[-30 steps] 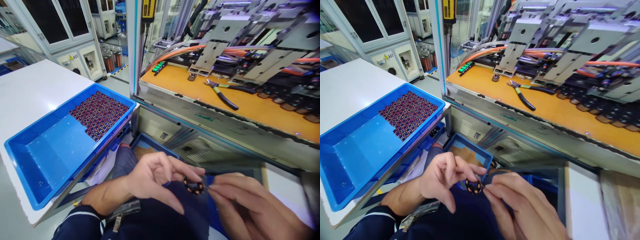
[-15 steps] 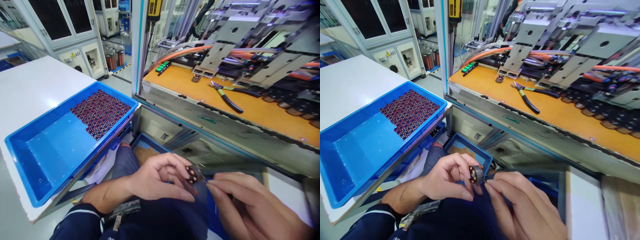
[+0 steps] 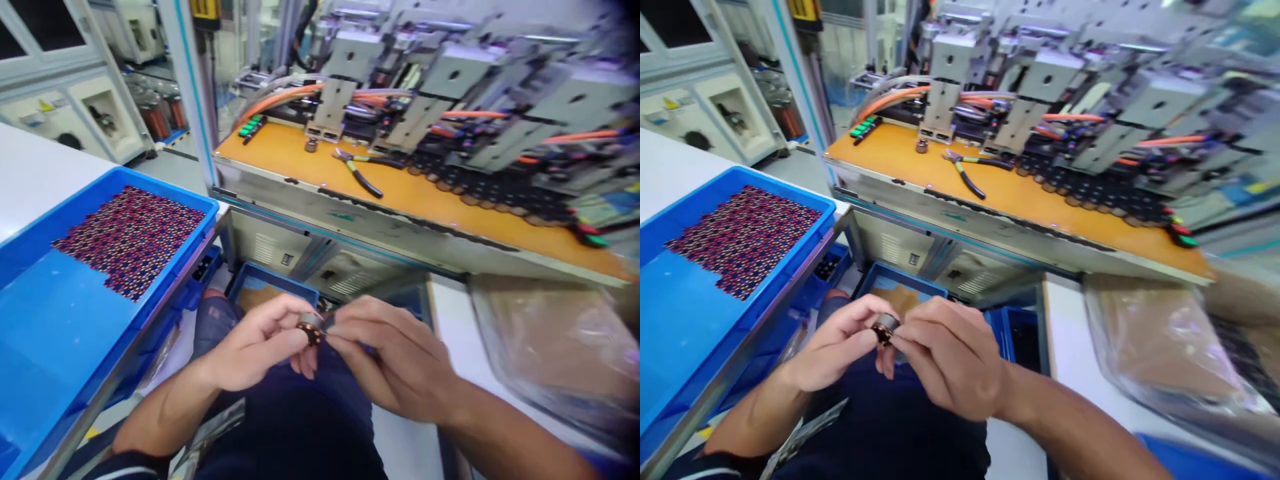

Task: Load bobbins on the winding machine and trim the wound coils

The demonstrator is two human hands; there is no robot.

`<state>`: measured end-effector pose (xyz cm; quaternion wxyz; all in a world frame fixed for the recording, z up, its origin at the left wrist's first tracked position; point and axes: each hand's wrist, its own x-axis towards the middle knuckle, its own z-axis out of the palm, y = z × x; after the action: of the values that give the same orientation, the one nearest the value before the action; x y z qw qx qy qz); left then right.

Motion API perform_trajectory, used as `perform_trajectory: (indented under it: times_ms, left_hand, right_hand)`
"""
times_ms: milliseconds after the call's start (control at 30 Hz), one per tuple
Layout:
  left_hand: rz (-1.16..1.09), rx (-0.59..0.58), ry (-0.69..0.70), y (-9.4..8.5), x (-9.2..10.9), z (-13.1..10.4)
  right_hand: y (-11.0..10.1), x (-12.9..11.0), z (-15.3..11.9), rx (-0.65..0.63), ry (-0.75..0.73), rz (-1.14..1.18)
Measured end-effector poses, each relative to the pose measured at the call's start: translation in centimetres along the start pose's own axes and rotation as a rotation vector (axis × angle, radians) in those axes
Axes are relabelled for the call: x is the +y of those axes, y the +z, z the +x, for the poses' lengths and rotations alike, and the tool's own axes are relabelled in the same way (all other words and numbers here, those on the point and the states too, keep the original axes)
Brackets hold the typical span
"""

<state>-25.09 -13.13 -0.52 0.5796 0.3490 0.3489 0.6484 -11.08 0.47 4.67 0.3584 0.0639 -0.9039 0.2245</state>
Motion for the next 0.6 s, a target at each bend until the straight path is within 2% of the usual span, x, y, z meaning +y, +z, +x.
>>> perform_trajectory:
  times_ms: [133,267,433,533,600]
  left_hand:
    - [0.127,0.127,0.195,0.3,-0.1,0.1]
    - [0.188,0.175,0.392,0.7,-0.2,0.4]
    - [0.25,0.276,0.548,0.9,0.1,0.8]
    - [0.283,0.309,0.594,0.8,0.0,0.9]
    - [0.315,0.304,0.598,0.6,-0.1,0.9]
  right_hand:
    - [0.2,0.2,-0.2,0.046,0.108,0.027]
    - [0.8,0.1,-0.4,0.125,0.174,0.124]
    - [1.6,-0.6,-0.5,0.212,0.283,0.247]
    - [1.7,-1.3,-0.2,0.252,0.478,0.398]
    - [1.7,-1.6,0.0,0.198,0.658,0.585]
